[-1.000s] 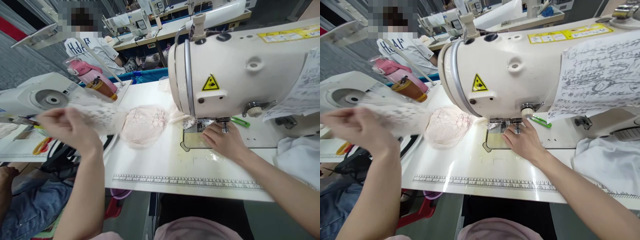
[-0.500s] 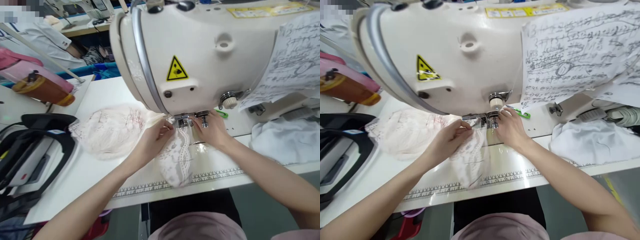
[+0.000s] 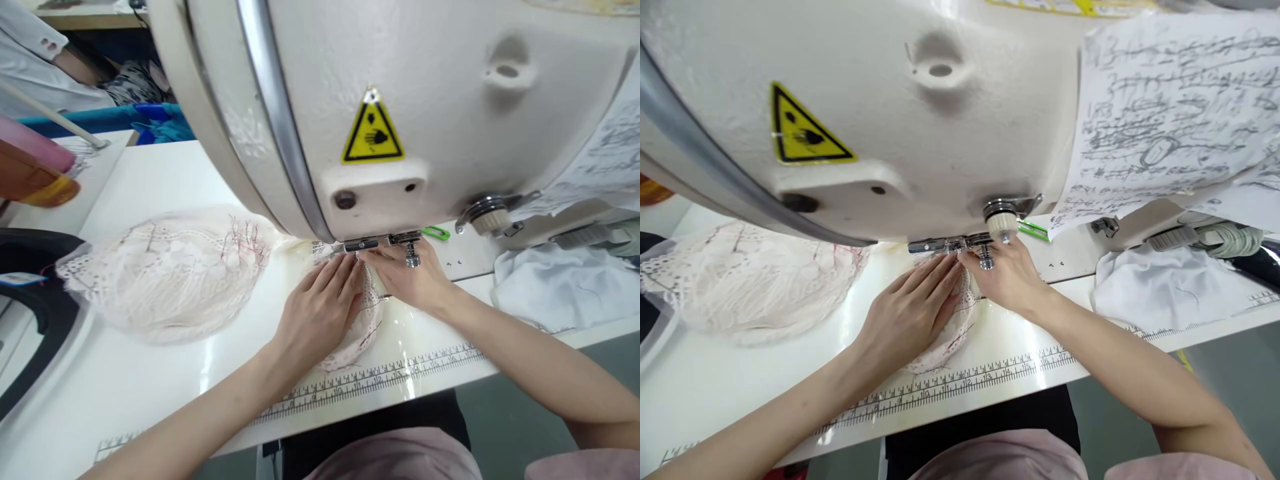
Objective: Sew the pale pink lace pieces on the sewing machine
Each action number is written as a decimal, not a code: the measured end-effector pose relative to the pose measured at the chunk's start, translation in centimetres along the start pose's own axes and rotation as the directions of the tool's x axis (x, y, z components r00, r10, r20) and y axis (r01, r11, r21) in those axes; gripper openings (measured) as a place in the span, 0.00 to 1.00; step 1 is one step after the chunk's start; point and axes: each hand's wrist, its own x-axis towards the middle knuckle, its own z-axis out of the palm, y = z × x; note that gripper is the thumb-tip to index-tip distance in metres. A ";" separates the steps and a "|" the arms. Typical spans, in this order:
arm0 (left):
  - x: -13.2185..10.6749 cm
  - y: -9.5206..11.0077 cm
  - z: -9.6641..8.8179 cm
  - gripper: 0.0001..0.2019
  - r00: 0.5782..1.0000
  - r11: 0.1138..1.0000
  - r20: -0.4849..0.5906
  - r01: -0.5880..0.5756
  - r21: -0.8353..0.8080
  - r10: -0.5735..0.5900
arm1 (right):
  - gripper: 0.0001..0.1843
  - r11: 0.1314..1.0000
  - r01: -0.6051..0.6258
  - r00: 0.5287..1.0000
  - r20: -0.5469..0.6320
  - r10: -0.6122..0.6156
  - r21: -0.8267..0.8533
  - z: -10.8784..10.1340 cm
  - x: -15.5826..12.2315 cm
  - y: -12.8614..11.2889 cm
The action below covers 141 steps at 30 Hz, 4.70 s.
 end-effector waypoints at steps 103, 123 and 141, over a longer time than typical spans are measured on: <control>-1.7 -1.1 -1.7 0.05 0.972 0.983 -0.189 -0.158 -0.095 0.138 | 0.13 0.844 0.368 0.906 0.054 -0.420 0.391 -0.4 -0.3 0.1; -1.6 -2.4 -0.7 0.10 0.979 0.975 -0.119 -0.182 -0.129 0.167 | 0.09 0.860 0.404 0.909 -0.027 -0.417 0.311 0.2 -0.8 0.7; -1.1 -1.7 -0.8 0.10 0.985 0.982 -0.127 -0.130 -0.133 0.113 | 0.11 0.875 0.388 0.918 -0.043 -0.393 0.290 0.8 -0.7 0.8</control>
